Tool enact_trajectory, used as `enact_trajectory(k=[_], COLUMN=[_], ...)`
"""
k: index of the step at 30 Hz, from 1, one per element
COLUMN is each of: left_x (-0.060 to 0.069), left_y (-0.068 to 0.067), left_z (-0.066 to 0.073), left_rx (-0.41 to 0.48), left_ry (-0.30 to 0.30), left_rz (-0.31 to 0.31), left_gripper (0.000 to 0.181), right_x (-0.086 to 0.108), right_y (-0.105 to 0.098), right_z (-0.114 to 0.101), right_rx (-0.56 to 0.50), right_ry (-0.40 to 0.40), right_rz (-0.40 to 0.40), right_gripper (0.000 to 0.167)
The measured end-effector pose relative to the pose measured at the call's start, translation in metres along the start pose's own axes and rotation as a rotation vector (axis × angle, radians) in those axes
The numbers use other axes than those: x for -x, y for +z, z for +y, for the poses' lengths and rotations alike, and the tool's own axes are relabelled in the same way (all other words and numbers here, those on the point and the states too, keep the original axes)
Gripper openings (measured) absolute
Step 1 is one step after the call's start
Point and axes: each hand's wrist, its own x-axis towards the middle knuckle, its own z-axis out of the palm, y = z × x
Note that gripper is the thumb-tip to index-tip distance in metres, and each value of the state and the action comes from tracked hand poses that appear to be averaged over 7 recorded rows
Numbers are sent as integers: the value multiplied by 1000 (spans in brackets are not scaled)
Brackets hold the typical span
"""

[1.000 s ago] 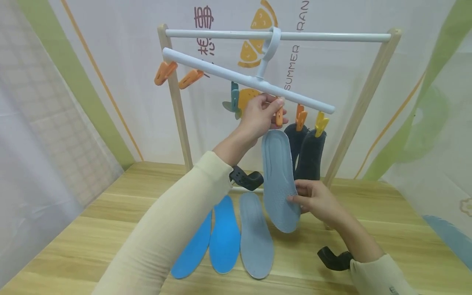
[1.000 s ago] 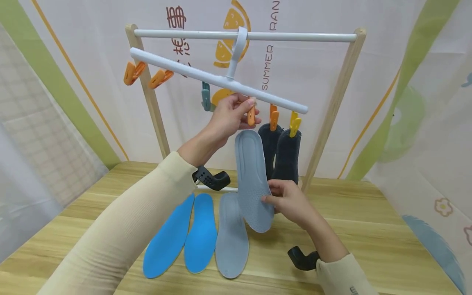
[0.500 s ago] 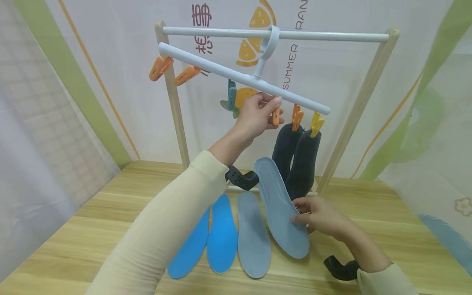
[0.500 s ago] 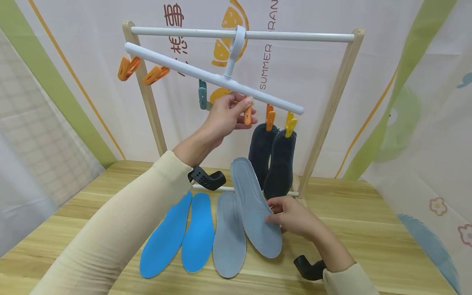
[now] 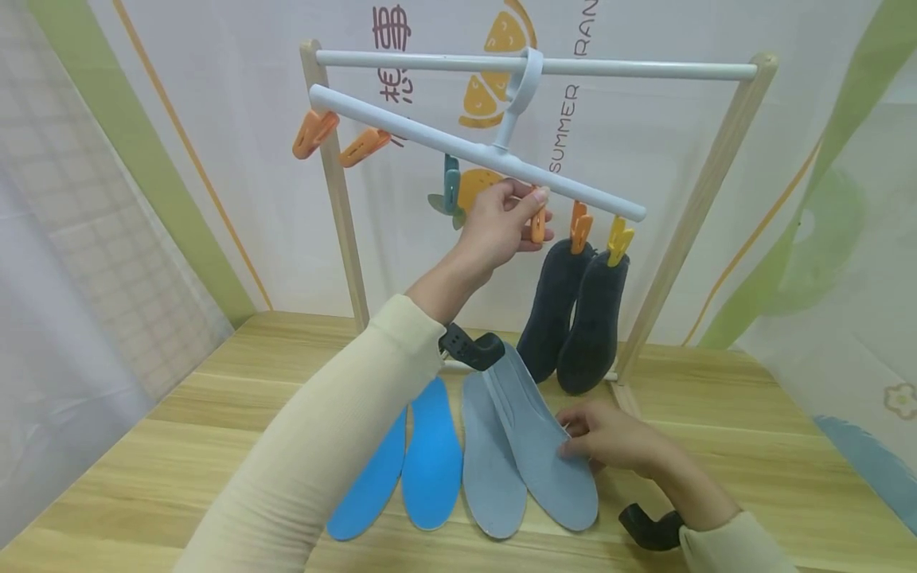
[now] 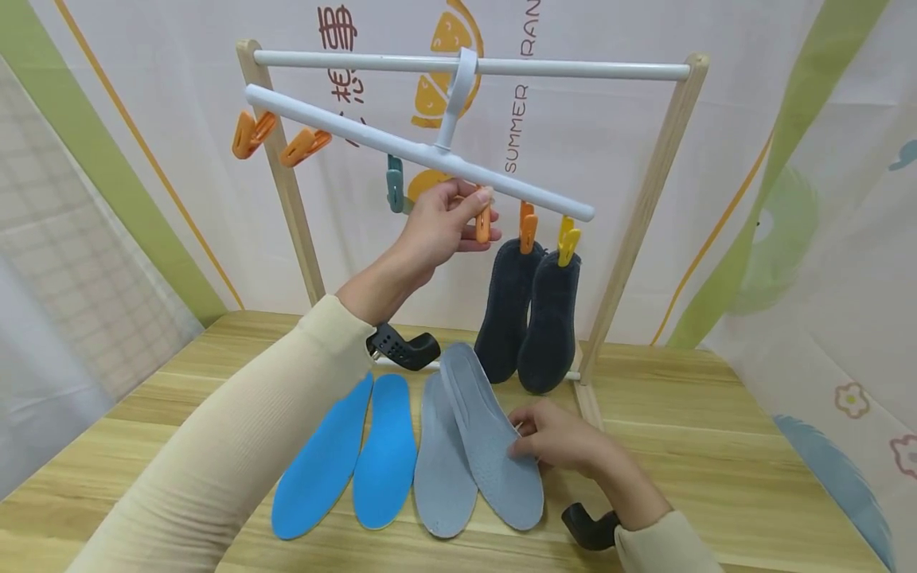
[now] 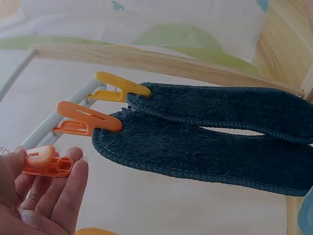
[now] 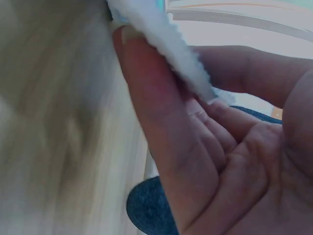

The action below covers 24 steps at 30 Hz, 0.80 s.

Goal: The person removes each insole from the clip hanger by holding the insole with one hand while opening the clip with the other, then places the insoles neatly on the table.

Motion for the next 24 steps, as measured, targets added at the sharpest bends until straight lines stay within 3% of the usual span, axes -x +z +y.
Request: enact_trajectory(k=[7, 16, 24], left_x=[0, 2, 3], left_y=[1, 7, 10], left_z=[1, 4, 3], left_rx=[6, 3, 11], left_ry=[1, -2, -3], left_rz=[-19, -60, -66], left_gripper=[28, 29, 29], right_x=[-3, -3, -2], right_y=[1, -3, -9], right_z=[4, 11, 17], right_rx=[-22, -6, -39], right_ry=[25, 53, 47], right_rz=[-1, -10, -47], right_gripper=[34, 8, 10])
